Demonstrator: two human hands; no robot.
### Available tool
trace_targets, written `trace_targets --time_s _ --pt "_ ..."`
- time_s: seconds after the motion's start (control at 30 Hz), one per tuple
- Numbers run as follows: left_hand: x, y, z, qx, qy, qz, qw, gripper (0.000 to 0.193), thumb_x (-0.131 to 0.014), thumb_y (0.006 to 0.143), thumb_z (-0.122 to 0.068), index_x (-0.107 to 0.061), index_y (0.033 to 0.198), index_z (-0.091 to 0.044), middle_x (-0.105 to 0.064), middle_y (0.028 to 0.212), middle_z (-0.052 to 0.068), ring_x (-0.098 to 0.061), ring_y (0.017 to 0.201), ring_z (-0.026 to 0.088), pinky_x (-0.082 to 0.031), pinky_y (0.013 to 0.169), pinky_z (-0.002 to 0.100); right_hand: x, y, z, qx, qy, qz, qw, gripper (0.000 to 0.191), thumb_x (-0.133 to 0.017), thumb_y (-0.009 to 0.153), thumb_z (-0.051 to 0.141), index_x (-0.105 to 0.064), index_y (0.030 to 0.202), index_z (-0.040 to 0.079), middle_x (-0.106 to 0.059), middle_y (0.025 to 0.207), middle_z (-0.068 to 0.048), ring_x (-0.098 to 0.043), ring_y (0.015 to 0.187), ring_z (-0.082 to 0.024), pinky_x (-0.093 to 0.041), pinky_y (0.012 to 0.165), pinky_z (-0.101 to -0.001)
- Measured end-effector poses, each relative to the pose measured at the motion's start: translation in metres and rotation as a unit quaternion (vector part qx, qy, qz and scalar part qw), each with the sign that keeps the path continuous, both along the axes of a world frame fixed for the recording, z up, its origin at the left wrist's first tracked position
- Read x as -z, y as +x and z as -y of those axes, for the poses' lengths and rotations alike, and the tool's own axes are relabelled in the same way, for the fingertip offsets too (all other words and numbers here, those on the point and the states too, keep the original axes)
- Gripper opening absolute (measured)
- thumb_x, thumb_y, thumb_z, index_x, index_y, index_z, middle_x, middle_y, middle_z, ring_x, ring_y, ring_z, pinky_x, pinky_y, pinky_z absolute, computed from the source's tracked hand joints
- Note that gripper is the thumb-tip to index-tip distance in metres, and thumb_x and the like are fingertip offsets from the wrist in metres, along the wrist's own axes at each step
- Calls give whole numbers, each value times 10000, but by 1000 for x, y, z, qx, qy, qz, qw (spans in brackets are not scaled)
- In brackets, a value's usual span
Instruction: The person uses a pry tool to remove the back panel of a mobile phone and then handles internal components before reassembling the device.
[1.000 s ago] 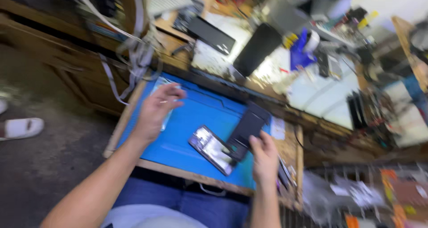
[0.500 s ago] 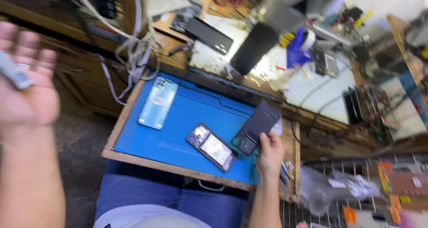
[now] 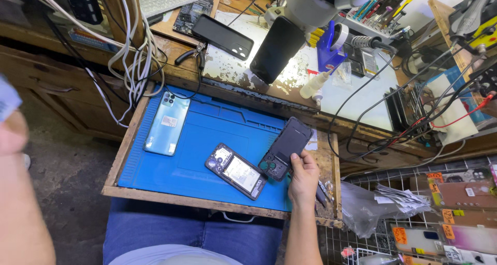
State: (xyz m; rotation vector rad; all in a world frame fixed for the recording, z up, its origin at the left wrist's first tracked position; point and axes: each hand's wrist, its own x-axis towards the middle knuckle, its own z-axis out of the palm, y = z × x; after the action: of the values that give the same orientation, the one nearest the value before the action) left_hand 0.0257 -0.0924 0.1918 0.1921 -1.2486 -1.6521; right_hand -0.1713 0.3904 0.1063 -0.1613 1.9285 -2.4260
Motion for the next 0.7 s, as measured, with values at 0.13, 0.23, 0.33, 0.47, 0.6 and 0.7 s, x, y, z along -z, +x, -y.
trace_targets --time_s 0.13,0.23,0.33,0.47,0.6,0.7 --pt "3 -27 -16 -38 46 -11 998 228 -679 998 41 -562 1176 -42 -663 1136 52 -676 1026 128 -574 975 259 0 -4 3 1 -2 -4 1000 226 -616 974 40 -665 1184 -29 -740 1071 -77 -694 925 -130 -561 839 -266" --pt "9 -72 -39 41 31 5 999 178 -669 1021 74 -602 1157 -20 -699 1101 54 -699 985 115 -585 928 239 4 -6 -5 4 7 -7 1000 207 -624 1002 50 -664 1183 -42 -736 1049 -80 -670 890 -128 -533 798 -261" --pt "14 -134 -63 84 -58 98 990 105 -694 1047 25 -625 1123 3 -673 956 37 -615 821 77 -497 716 211 11 -3 -12 22 39 -30 999 206 -642 1015 51 -671 1191 -51 -724 1015 -75 -640 858 -121 -509 770 -259" --pt "8 -203 -63 -53 -246 170 953 83 -698 1044 -48 -659 1098 1 -718 929 114 -681 802 182 -524 719 314 16 6 -14 56 63 -56 995 209 -632 992 60 -659 1171 -45 -734 1027 -54 -661 905 -95 -525 842 -233" --pt "-12 -250 -36 -223 -431 207 850 100 -633 977 11 -646 1075 19 -708 932 236 -688 859 430 -527 736 498 21 19 -10 61 74 -75 993 229 -630 994 59 -660 1195 -45 -721 1026 -42 -640 898 -82 -512 832 -223" --pt "-26 -278 -13 -274 -457 296 792 76 -612 949 32 -662 1004 14 -693 872 267 -670 802 479 -517 678 544 24 26 -7 64 67 -76 993 221 -628 1008 59 -661 1195 -55 -712 1011 -41 -630 890 -78 -504 825 -219"
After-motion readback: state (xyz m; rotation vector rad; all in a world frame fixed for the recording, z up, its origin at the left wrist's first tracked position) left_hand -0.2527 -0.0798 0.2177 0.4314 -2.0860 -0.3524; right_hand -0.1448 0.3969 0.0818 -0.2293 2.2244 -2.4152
